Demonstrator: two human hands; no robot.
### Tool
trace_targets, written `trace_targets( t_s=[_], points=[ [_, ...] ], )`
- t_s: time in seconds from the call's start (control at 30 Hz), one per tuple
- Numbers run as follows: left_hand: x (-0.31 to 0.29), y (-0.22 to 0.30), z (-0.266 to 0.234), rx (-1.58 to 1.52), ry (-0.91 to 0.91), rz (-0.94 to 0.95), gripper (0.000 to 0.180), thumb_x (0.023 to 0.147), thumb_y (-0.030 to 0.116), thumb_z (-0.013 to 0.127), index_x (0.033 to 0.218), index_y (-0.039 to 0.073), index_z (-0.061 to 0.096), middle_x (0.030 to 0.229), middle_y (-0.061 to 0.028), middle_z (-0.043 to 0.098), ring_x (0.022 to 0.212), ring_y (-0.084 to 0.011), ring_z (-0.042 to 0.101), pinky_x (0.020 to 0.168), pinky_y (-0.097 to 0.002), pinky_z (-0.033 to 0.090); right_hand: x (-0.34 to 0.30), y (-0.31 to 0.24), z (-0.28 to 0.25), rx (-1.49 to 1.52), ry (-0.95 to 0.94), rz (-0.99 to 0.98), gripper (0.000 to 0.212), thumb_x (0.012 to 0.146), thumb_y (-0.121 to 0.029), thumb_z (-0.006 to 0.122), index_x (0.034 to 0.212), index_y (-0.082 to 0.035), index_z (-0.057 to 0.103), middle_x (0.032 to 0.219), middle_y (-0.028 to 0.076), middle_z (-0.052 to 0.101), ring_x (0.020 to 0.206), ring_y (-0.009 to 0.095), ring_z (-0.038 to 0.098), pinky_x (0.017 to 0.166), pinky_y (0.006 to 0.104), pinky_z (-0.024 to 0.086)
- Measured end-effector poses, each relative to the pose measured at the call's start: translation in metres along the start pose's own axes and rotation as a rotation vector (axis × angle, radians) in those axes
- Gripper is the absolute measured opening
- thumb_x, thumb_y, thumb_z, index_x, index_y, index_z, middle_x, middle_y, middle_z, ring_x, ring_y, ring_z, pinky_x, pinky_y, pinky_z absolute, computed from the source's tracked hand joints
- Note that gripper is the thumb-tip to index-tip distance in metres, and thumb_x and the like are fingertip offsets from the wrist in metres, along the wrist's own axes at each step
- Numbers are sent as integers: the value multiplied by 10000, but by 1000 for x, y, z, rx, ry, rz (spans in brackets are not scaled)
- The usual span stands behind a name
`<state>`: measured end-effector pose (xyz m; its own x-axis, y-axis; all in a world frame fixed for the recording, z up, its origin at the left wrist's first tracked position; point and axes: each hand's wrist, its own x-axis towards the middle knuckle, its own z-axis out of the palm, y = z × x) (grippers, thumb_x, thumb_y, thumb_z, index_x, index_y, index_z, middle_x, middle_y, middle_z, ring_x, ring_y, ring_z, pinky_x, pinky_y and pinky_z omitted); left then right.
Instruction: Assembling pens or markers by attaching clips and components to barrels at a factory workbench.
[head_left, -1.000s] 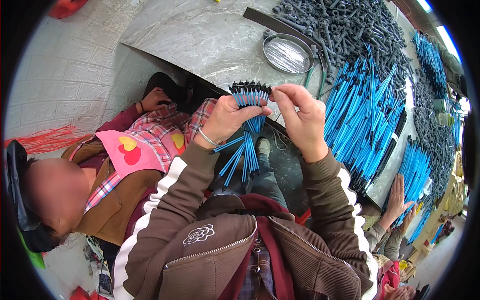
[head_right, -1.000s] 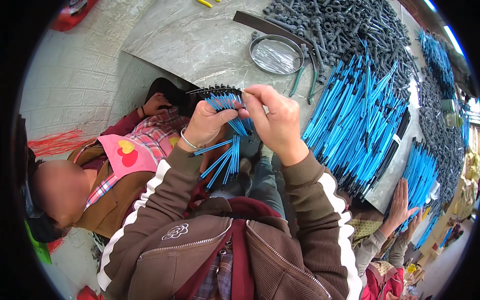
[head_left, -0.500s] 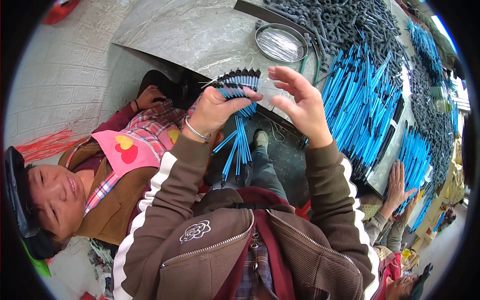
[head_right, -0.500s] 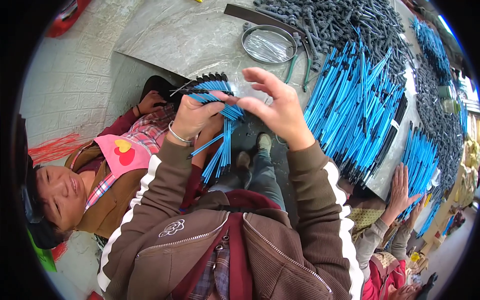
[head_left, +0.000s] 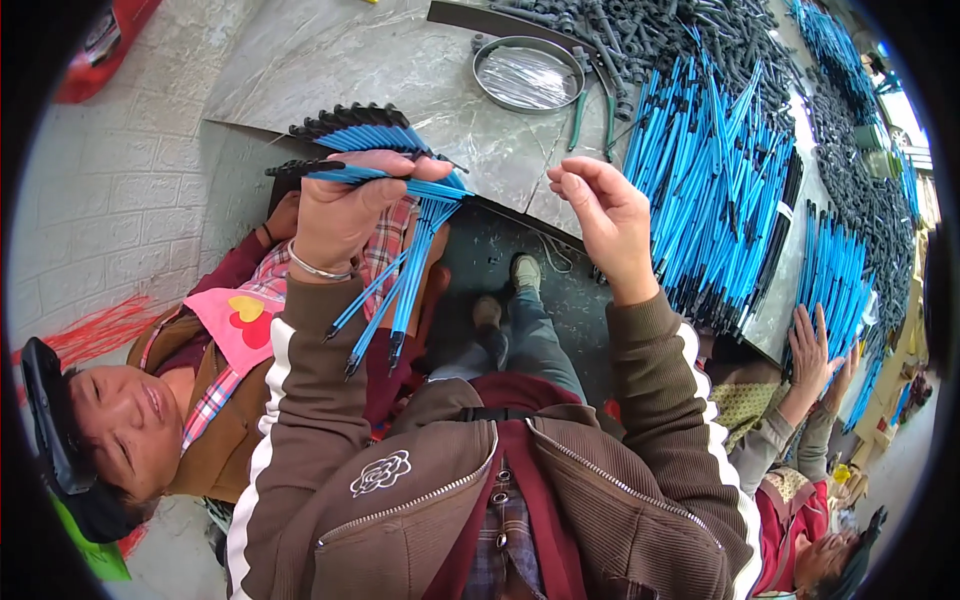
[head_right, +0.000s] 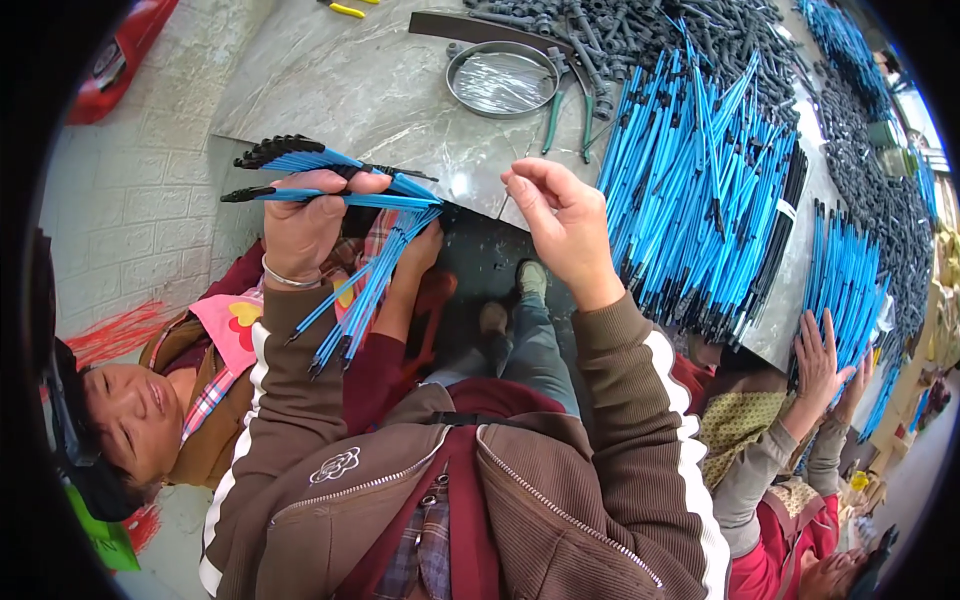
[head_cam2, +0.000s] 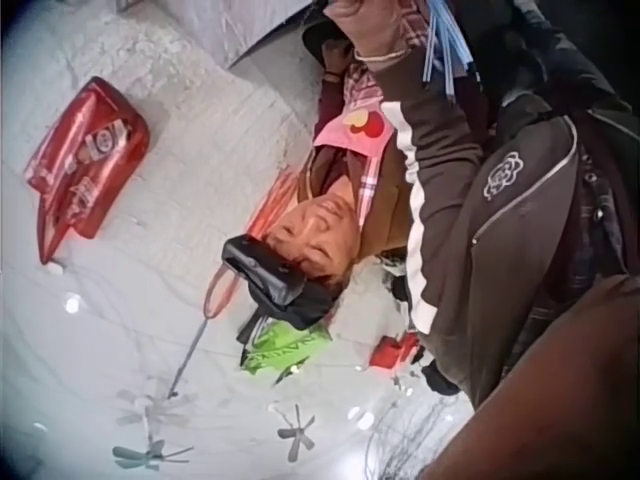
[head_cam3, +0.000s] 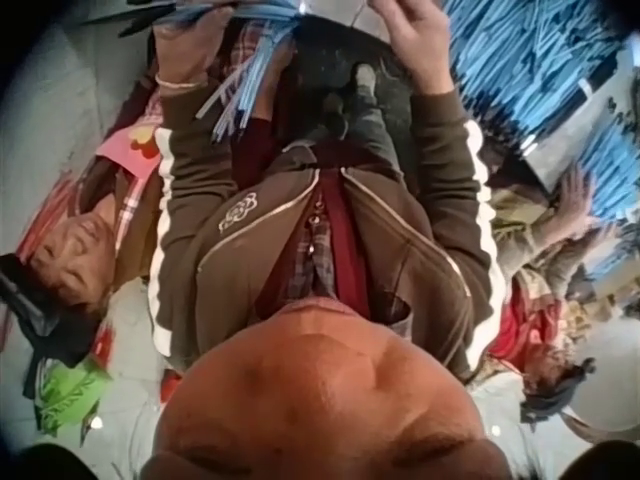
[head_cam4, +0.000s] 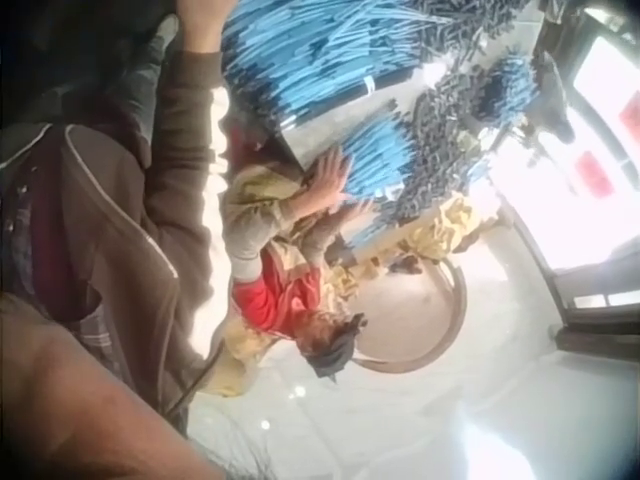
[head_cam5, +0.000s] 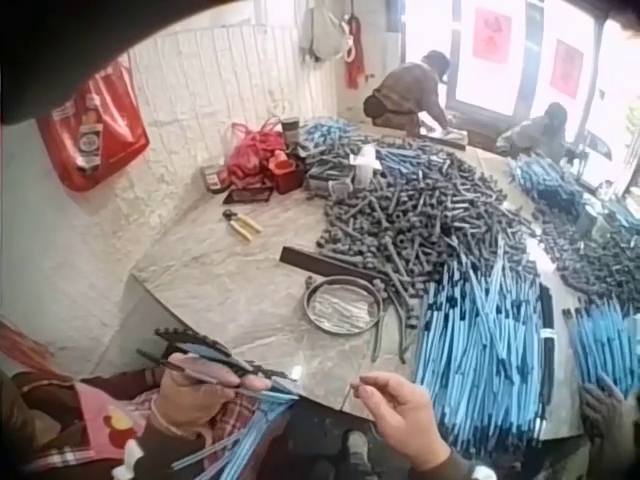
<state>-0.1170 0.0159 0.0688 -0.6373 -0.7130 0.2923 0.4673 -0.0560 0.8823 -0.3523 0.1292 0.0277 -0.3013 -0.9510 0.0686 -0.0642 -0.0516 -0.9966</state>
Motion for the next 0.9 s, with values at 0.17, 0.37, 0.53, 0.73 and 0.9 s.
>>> trace_targets(
  t_s=[0.17, 0.37, 0.53, 0.73, 0.9],
  points=[
    [-3, -10, -2, 84, -25, -37, 168, 789, -15, 624, 957, -9, 624, 970, -204, 649, 943, -316, 631, 844, -413, 506, -1, -1, -1, -20, -22, 2, 184, 889, -50, 551, 1029, 68, 566, 937, 124, 643, 864, 157, 624, 782, 265, 510],
    [-45, -37, -9, 823, -137, -96, 277, 874, 254, 542, 1059, 68, 629, 968, -186, 657, 921, -281, 634, 808, -364, 514, -6, 8, -6, -110, -52, 13, 161, 877, -24, 552, 1007, 68, 574, 904, 118, 654, 843, 150, 633, 770, 257, 508],
    [-49, -33, 14, 681, -60, -233, 265, 772, 158, 635, 874, -86, 653, 861, -161, 678, 783, -236, 666, 709, -309, 536, -5, 4, -9, -148, -65, 11, 153, 878, -24, 552, 1001, 62, 577, 892, 111, 656, 828, 142, 631, 758, 252, 506],
    [-26, -27, 30, 336, -275, -413, 298, 845, 109, 464, 925, -124, 633, 909, -225, 655, 875, -279, 648, 821, -331, 507, -3, 1, -17, -279, -108, -20, 132, 872, -17, 559, 982, 51, 588, 861, 91, 661, 799, 124, 627, 728, 240, 499],
    [-26, -25, 31, 120, -103, -706, 318, 873, 140, 475, 978, -129, 608, 956, -222, 648, 915, -260, 646, 848, -302, 506, 10, -13, -19, -409, -163, -6, 121, 846, -26, 588, 947, 38, 609, 823, 107, 664, 754, 147, 638, 701, 245, 496]
  ],
)
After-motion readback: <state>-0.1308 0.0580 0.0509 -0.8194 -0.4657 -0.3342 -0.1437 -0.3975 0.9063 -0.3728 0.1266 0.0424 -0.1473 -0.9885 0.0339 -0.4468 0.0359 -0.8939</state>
